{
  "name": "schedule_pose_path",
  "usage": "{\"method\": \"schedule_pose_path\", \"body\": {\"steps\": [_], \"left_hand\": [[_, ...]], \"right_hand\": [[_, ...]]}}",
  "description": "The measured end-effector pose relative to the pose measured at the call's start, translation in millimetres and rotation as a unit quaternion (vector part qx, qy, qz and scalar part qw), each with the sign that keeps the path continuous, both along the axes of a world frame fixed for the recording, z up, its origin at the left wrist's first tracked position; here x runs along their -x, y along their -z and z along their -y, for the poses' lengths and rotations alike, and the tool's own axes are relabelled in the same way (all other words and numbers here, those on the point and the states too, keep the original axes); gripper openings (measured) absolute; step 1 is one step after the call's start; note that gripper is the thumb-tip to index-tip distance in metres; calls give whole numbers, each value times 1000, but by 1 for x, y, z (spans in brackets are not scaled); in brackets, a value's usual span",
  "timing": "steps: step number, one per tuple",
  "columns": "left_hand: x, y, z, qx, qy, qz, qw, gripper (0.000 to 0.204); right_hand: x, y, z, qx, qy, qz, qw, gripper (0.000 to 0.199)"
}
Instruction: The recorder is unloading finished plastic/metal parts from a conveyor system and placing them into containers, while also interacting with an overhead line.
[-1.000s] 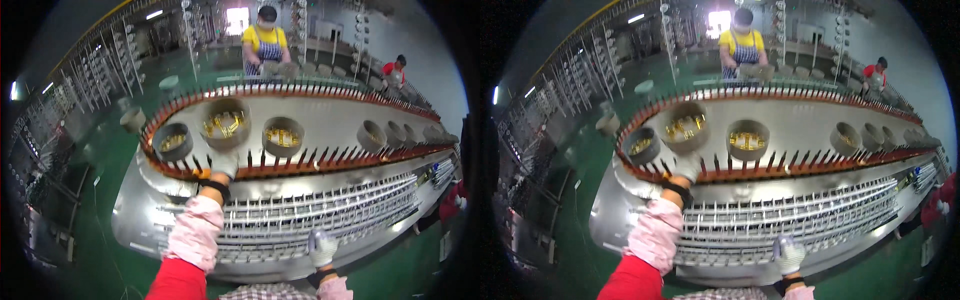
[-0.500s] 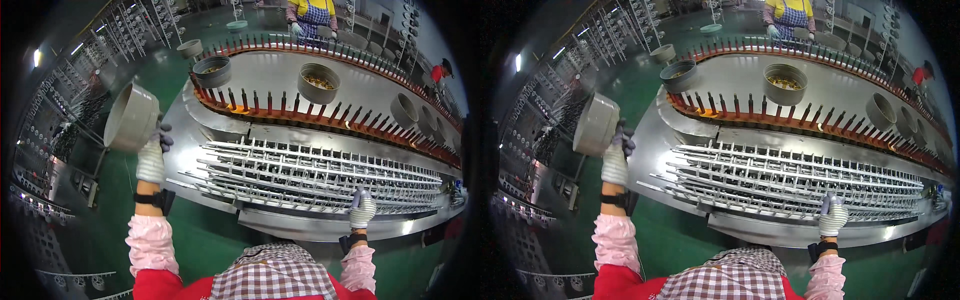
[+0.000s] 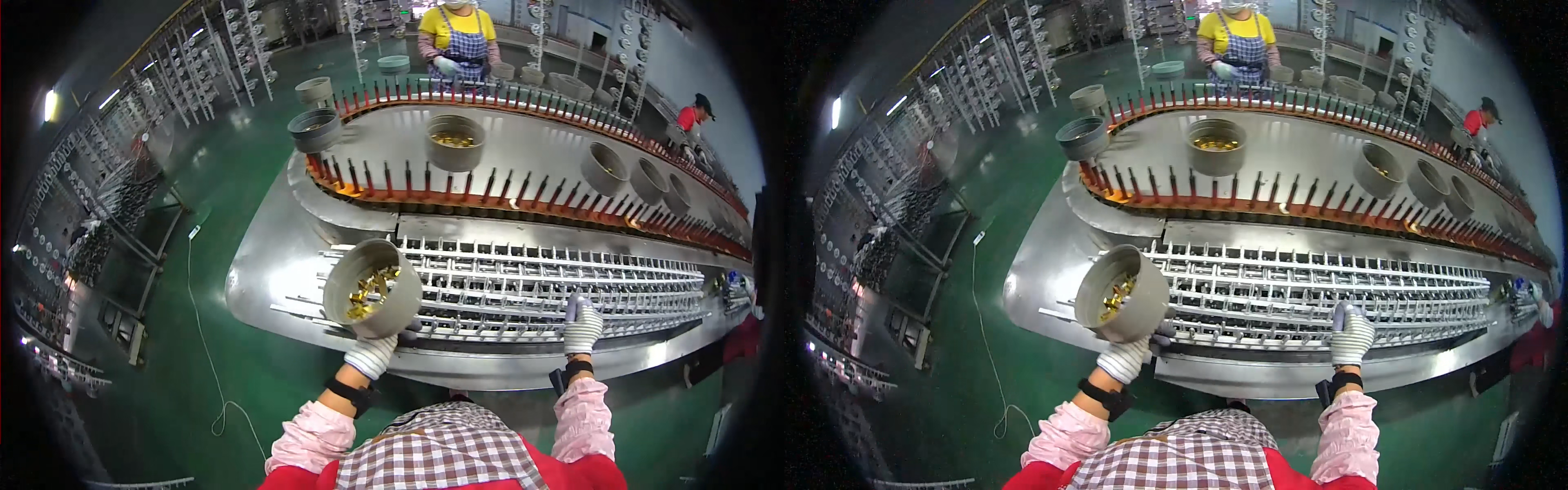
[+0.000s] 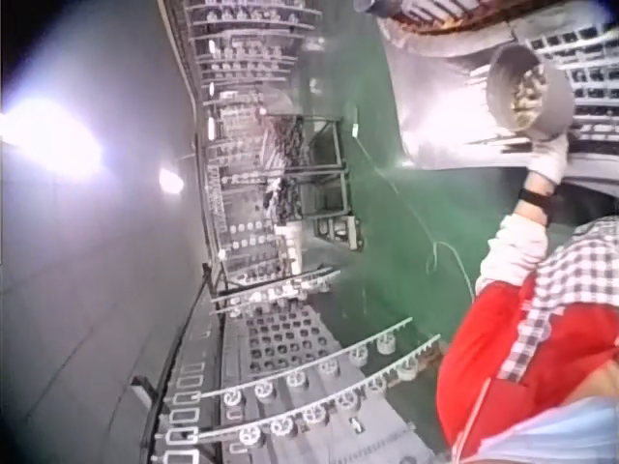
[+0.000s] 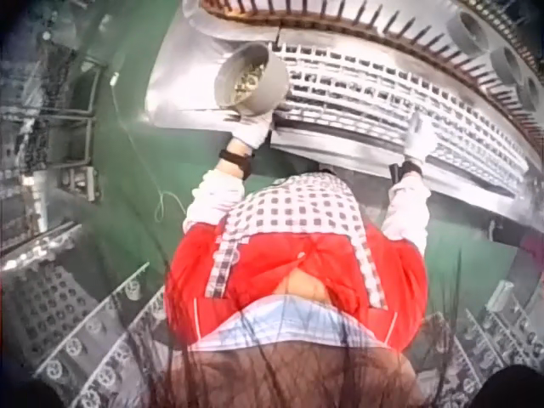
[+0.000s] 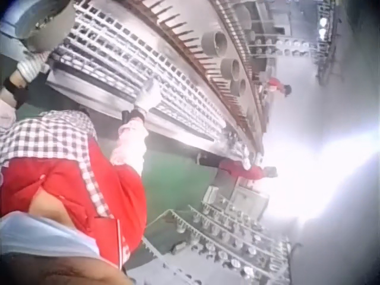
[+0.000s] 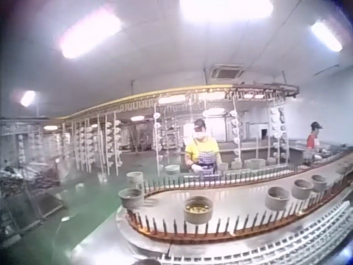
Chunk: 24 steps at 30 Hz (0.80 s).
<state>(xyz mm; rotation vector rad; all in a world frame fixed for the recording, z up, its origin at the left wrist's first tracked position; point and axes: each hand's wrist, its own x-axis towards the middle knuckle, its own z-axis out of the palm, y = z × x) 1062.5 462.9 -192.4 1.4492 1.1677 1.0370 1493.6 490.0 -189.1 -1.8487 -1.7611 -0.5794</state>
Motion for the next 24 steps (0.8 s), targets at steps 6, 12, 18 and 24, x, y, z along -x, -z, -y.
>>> {"method": "schedule_pose_path", "body": {"steps": [6,12,18,24], "left_hand": [[-7,42,8,-215,2,-333,918,34],[-14,53,-2,-92,21,-420,903,29],[-22,66,13,-59,12,-420,905,32],[-34,60,0,-111,-67,-351,927,50]], "right_hand": [[-6,6,-2,25,56,53,997,7],[3,-13,-2,39,-1,-55,998,15],[-7,-74,-37,65,-5,-401,914,31],[-85,-77,-161,41,-96,-410,906,39]]}}
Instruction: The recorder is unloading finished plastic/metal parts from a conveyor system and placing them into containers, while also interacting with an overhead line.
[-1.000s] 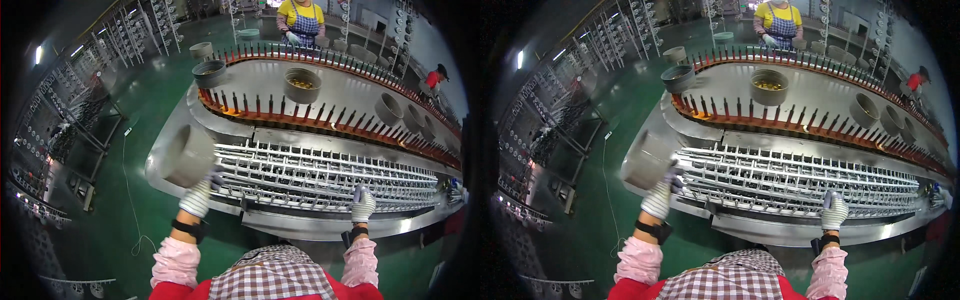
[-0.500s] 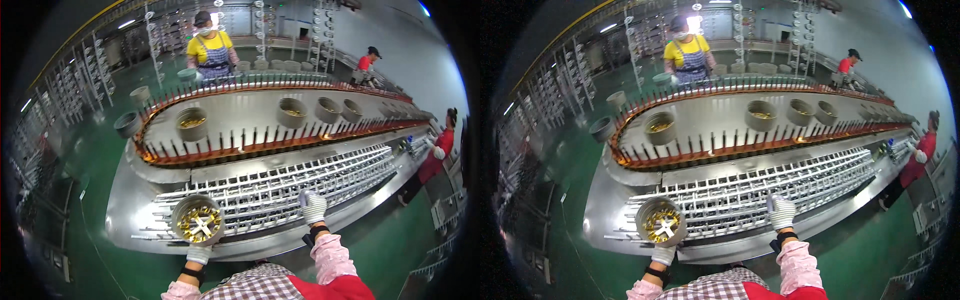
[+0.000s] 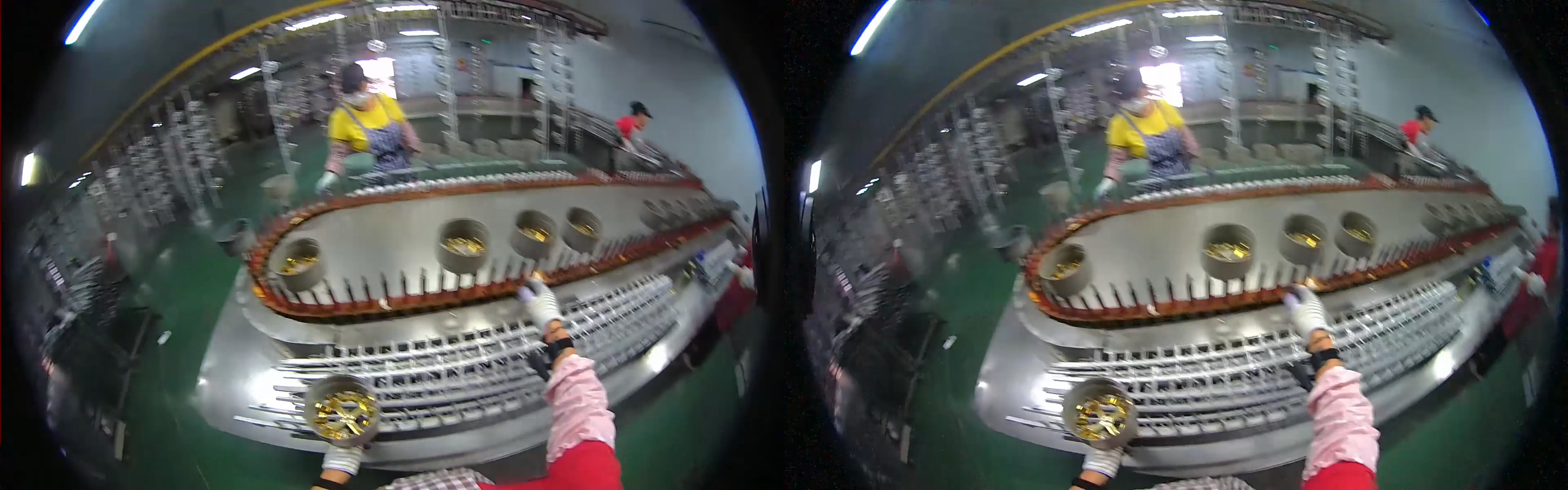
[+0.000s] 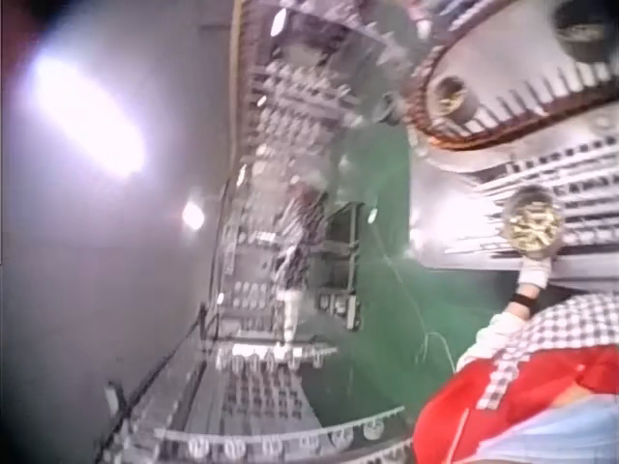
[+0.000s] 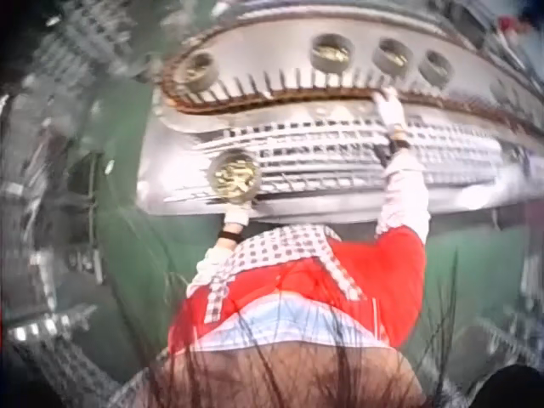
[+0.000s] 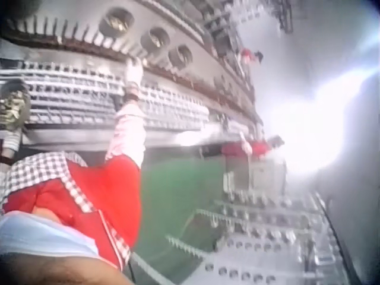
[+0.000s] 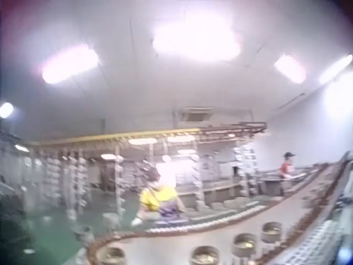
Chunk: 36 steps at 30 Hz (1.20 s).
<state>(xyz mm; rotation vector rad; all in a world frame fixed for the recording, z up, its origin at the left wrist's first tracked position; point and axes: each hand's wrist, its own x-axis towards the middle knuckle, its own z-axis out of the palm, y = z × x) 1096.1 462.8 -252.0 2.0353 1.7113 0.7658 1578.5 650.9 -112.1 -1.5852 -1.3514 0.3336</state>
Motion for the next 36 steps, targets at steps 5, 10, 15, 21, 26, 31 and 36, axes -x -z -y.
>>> {"method": "schedule_pose_path", "body": {"steps": [5,10,15,21,26,31,36], "left_hand": [[-17,-12,-13,67,0,-68,995,47],[-20,-16,-18,79,-18,-76,994,45],[-19,-19,-19,78,-28,-64,995,43],[-17,-12,-12,70,-18,-35,997,41],[-2,-5,9,82,-3,287,954,40],[4,-13,11,85,-10,27,996,41],[5,-14,4,116,2,-85,990,37]], "right_hand": [[-42,55,-109,50,126,47,990,47],[-41,92,-183,226,70,472,849,27],[-15,108,-195,93,109,379,914,19],[17,20,-168,-92,21,292,952,23],[70,-39,-68,66,249,565,784,15],[116,-38,73,-84,-151,131,976,19],[147,24,163,122,-159,111,973,19]]}}
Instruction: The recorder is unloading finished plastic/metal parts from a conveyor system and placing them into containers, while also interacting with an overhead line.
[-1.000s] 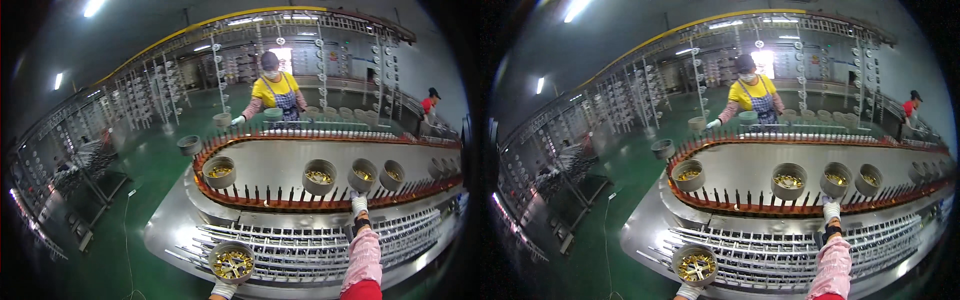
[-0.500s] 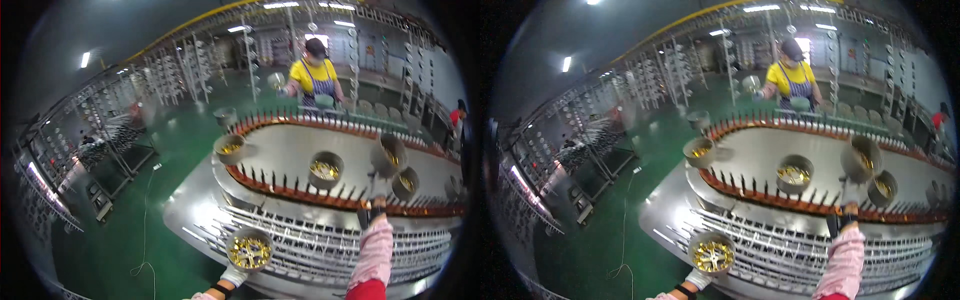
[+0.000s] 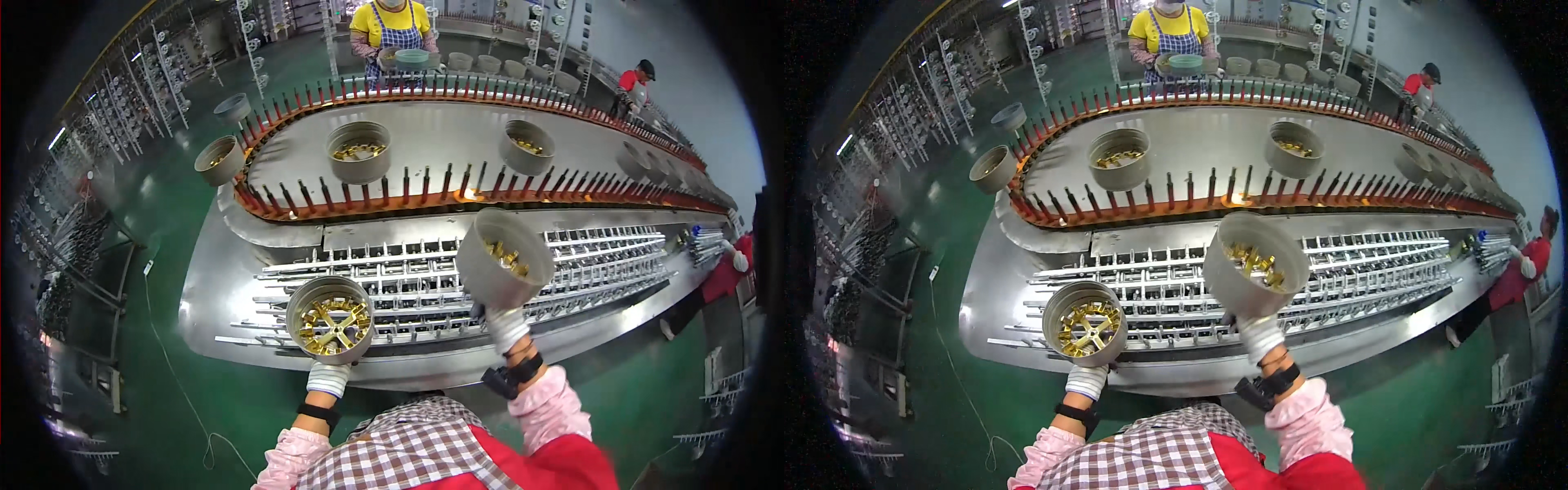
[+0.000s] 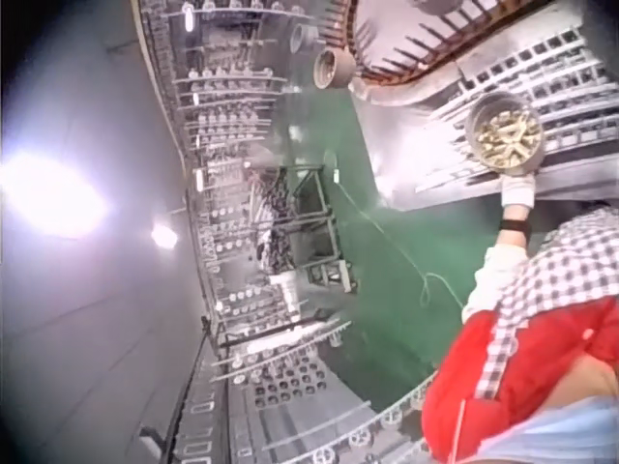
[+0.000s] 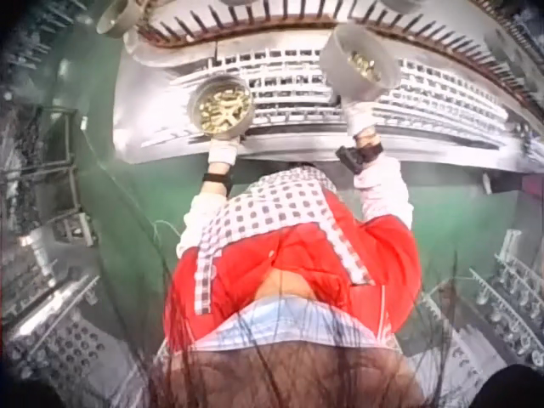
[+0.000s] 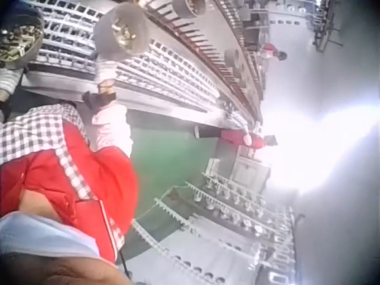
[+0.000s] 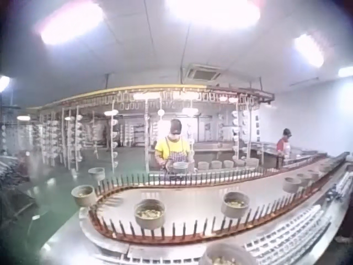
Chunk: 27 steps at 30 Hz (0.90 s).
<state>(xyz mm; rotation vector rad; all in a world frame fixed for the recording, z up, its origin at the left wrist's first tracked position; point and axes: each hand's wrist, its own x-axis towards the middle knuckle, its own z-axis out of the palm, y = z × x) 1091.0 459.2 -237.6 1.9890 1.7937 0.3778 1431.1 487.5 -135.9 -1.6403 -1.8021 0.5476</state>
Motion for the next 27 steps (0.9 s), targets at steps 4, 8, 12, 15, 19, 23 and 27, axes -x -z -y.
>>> {"method": "schedule_pose_path", "body": {"steps": [4,8,12,15,19,23,27], "left_hand": [[2,4,-1,-47,-22,34,998,31],[2,0,-1,-35,17,-11,999,29],[0,-7,-2,-88,34,-53,994,27],[-1,-9,-1,-108,49,-42,992,26],[1,-5,0,-37,50,-50,997,26],[3,5,-1,-61,32,-42,997,28],[6,8,-5,-65,90,-162,981,39]], "right_hand": [[20,59,17,-7,0,59,998,19],[36,85,19,-17,0,79,997,19],[50,93,21,-22,3,86,996,19],[58,100,24,-24,1,86,996,19],[66,107,31,-24,5,87,996,19],[73,112,36,-25,7,90,996,20],[78,118,30,-32,13,78,996,20]]}}
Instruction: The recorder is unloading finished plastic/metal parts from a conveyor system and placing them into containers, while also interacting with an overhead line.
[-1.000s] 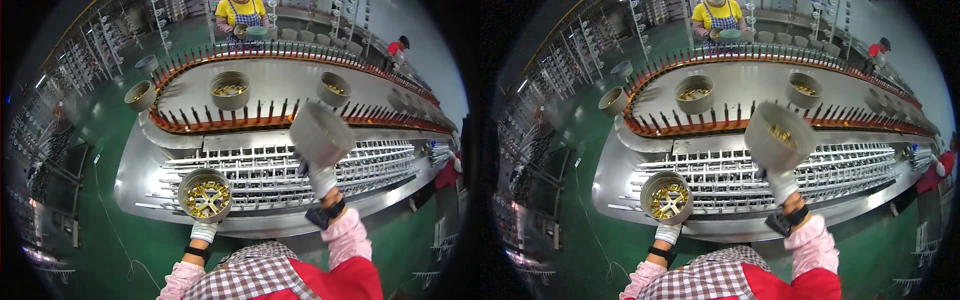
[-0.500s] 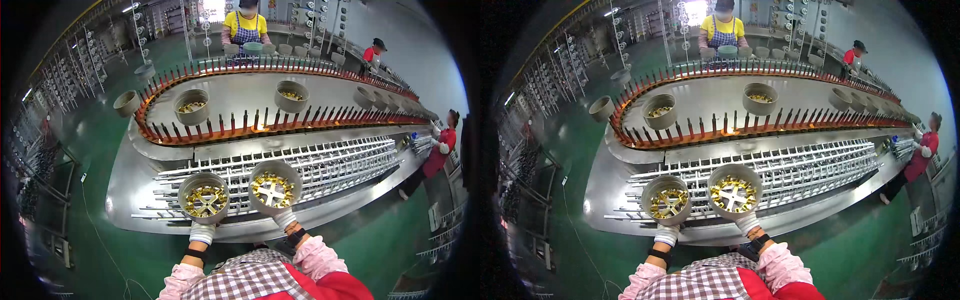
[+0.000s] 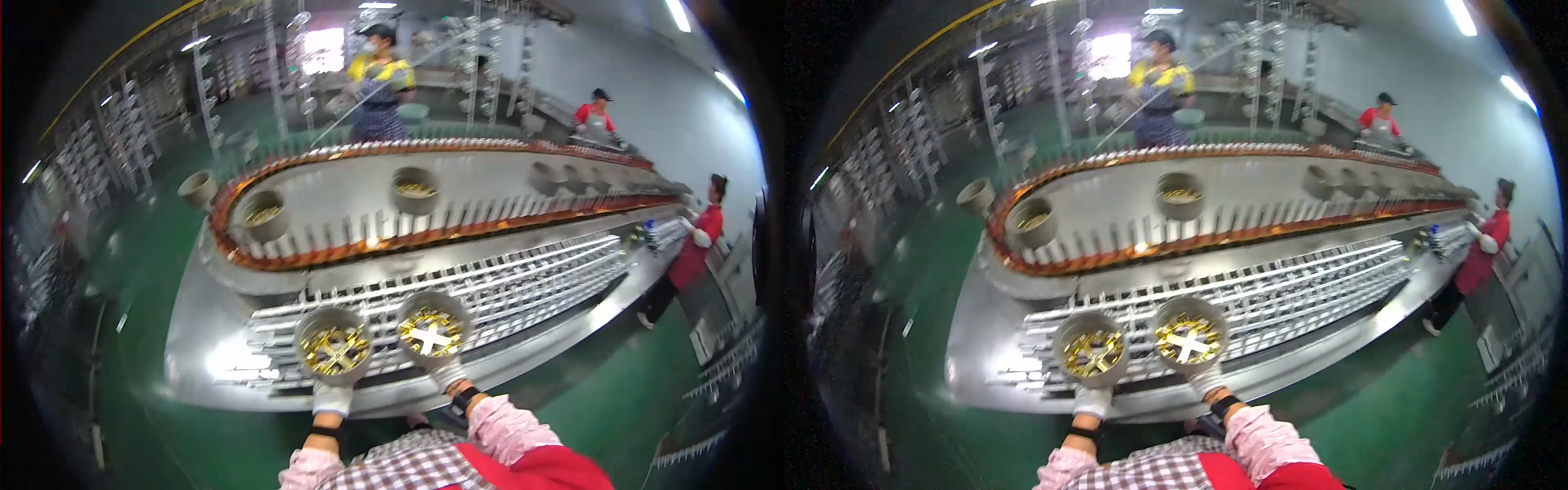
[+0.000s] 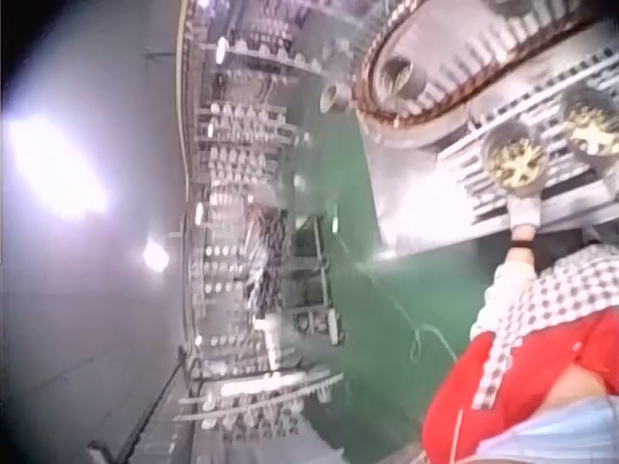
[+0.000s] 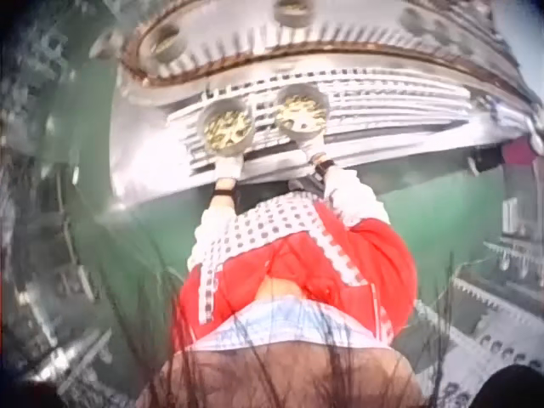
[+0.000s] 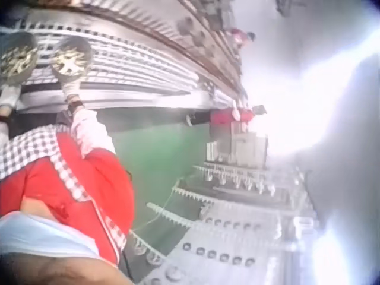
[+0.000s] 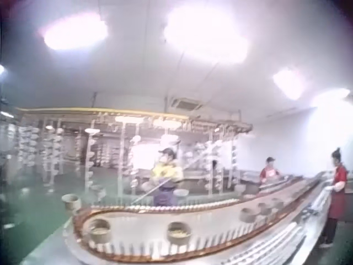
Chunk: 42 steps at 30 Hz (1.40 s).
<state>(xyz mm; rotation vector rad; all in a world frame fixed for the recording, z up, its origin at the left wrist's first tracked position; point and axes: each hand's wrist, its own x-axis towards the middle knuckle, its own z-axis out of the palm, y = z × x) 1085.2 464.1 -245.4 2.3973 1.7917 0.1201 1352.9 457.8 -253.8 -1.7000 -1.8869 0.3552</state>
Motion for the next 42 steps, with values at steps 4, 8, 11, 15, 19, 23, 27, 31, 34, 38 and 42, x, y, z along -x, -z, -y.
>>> {"method": "schedule_pose_path", "body": {"steps": [4,8,11,15,19,23,27,31,34,38,42], "left_hand": [[-3,-6,-2,-28,-30,118,992,36],[-11,-5,-2,16,-77,80,994,35],[-14,9,-4,-12,-104,6,994,40],[-22,32,-2,44,-166,-91,981,39],[-43,35,12,-36,-211,-59,975,30],[-70,20,13,12,-281,-61,958,31],[-75,31,8,38,-350,-65,934,30],[-48,68,2,20,-260,-160,952,36],[-40,81,5,-85,-234,-164,954,40],[-59,49,5,12,-268,-113,957,42],[-82,9,3,117,-345,-111,925,38]], "right_hand": [[0,4,-2,-6,-9,-33,999,21],[-25,-18,19,29,-34,-119,992,21],[-77,-58,29,282,-112,-453,838,30],[-191,-119,-9,187,-113,-295,930,33],[-324,-145,-91,3,73,-283,956,27],[-454,-131,-172,-35,209,-321,923,46],[-527,-102,-258,-31,241,-325,914,54],[-531,-69,-325,-83,285,-158,942,49],[-537,-58,-348,-16,167,326,930,50],[-532,-60,-361,2,243,162,956,44],[-514,-107,-337,-200,214,89,952,25]]}}
